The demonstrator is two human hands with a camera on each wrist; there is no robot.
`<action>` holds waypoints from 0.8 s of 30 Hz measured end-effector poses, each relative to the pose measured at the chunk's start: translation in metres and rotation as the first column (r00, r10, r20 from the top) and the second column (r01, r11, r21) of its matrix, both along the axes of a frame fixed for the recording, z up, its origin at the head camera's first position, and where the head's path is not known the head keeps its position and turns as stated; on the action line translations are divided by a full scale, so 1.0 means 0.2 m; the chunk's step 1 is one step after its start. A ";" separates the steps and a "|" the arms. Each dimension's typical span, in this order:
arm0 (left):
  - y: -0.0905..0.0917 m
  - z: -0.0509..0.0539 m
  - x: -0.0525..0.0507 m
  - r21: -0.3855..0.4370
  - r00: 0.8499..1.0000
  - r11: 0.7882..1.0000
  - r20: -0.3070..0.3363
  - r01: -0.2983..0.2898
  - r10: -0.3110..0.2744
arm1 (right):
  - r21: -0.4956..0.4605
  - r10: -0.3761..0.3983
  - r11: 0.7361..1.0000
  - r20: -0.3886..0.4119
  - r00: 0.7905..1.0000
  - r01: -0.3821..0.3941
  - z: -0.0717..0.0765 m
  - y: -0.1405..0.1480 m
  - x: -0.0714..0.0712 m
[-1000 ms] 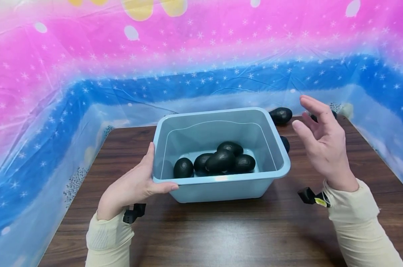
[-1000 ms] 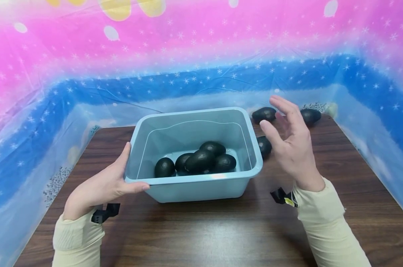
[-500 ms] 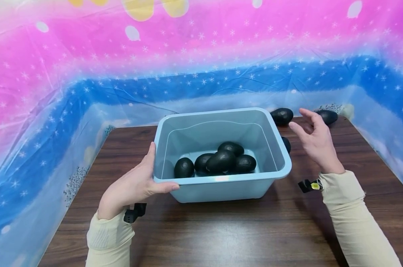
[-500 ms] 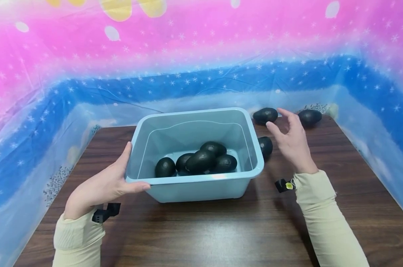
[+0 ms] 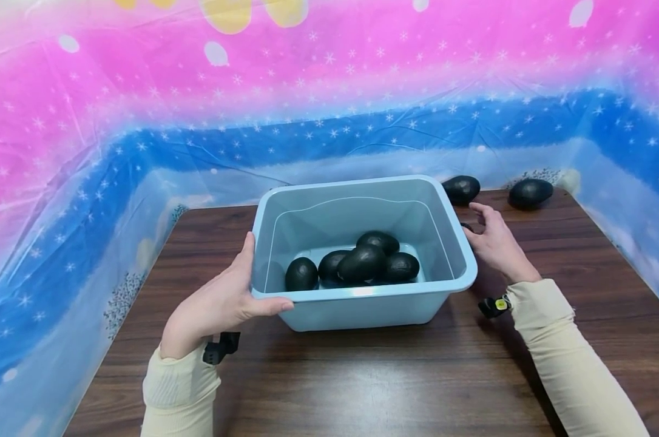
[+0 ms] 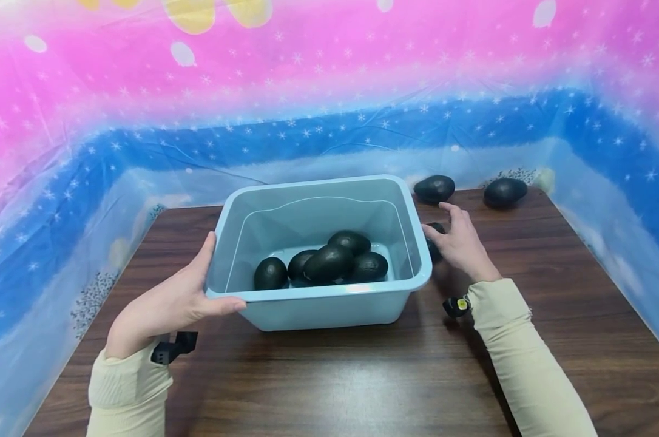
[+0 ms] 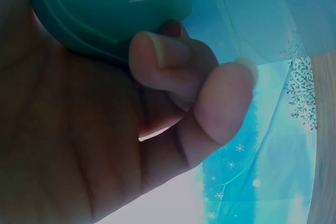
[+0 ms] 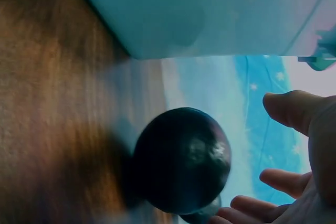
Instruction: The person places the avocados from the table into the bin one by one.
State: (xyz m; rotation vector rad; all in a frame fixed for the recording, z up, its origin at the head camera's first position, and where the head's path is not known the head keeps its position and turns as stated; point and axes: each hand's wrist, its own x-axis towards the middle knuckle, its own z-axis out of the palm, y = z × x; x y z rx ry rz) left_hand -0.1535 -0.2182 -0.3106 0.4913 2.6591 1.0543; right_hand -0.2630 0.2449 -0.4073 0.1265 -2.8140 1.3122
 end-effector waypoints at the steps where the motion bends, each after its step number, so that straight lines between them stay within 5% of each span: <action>1: 0.00 0.00 0.00 -0.002 1.000 1.000 0.001 0.000 0.000 | 0.000 0.008 1.000 0.009 1.000 -0.008 -0.01 0.00 0.00; 8: 0.00 0.01 0.00 0.031 1.000 1.000 -0.007 -0.002 0.002 | 0.081 0.058 0.995 0.016 0.998 -0.059 -0.03 -0.02 -0.02; 15: 0.01 0.01 0.01 0.044 1.000 0.999 0.001 -0.003 0.003 | 0.203 0.035 0.979 0.014 0.999 -0.037 -0.05 -0.03 -0.03; 24: 0.00 0.01 0.01 0.007 1.000 1.000 0.007 -0.003 0.003 | 0.247 0.028 0.968 0.074 0.997 -0.046 -0.05 -0.03 -0.03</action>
